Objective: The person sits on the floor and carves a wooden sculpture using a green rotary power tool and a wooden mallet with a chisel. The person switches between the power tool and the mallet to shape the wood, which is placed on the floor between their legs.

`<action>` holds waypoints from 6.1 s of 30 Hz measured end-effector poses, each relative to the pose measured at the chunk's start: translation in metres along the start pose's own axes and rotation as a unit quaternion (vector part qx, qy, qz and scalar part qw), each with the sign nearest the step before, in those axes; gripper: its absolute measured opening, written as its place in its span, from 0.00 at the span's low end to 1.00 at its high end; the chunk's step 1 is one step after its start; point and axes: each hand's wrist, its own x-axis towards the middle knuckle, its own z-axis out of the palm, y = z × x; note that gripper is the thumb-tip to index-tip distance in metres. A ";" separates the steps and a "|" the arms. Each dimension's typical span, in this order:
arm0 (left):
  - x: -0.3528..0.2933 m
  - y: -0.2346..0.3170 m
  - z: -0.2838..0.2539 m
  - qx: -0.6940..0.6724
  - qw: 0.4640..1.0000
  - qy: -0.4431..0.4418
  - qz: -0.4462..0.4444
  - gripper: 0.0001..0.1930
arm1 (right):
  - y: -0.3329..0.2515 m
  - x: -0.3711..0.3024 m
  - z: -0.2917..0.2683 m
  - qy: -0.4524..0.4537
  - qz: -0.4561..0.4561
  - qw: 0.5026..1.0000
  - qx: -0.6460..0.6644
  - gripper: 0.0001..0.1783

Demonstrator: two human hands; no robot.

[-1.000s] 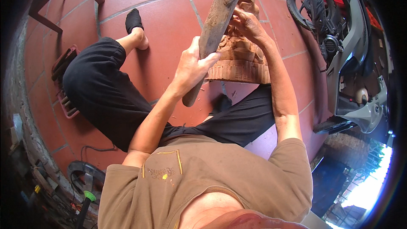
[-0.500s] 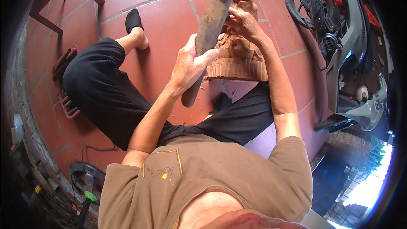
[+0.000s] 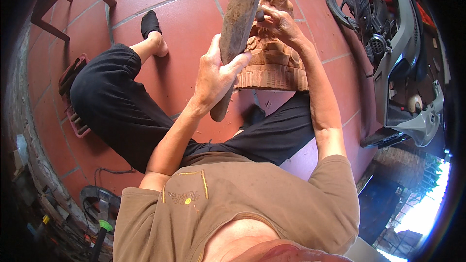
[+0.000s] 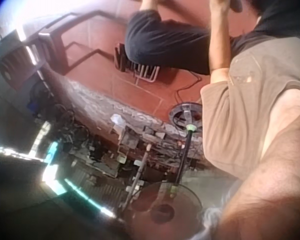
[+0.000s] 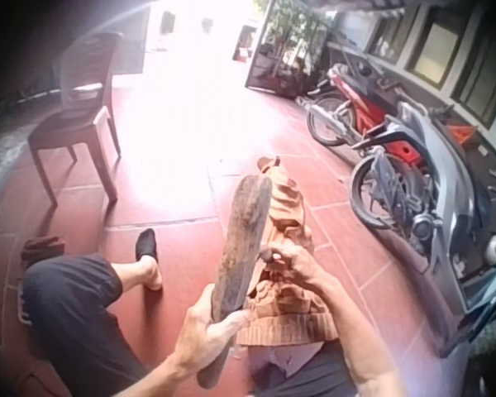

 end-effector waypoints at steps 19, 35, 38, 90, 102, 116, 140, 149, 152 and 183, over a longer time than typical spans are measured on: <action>0.006 -0.016 -0.002 0.058 0.997 -0.042 -0.042 0.21 | 0.017 0.001 0.006 0.068 -0.074 0.994 -0.036 0.25; 0.006 -0.014 -0.003 0.031 0.999 -0.012 -0.027 0.18 | 0.016 0.010 -0.019 0.114 0.021 0.993 0.036 0.12; 0.007 -0.013 -0.001 0.030 0.999 -0.022 -0.026 0.18 | 0.034 0.016 -0.013 0.115 -0.007 0.993 0.026 0.13; 0.014 -0.003 -0.012 0.057 0.998 -0.003 -0.029 0.20 | 0.037 0.022 -0.026 0.129 -0.019 0.986 0.100 0.13; 0.014 -0.001 0.005 0.034 0.999 -0.004 0.000 0.14 | 0.045 0.029 -0.017 0.130 0.040 0.989 0.055 0.20; 0.022 -0.006 0.004 0.073 0.994 0.023 0.079 0.15 | 0.061 0.033 -0.016 0.141 0.012 0.989 0.028 0.20; 0.101 0.118 -0.039 0.314 0.934 -0.121 0.116 0.23 | 0.041 0.042 -0.037 0.213 0.004 0.952 0.222 0.18; 0.125 0.103 -0.028 0.305 0.937 -0.132 0.107 0.31 | 0.052 0.048 -0.035 0.236 0.009 0.966 0.107 0.18; 0.129 0.098 -0.033 0.305 0.940 -0.131 0.081 0.34 | 0.066 0.051 -0.037 0.228 0.027 0.966 0.115 0.19; 0.165 0.049 -0.010 0.463 0.855 -0.074 0.221 0.39 | 0.070 0.056 -0.028 0.284 -0.067 0.956 -0.037 0.19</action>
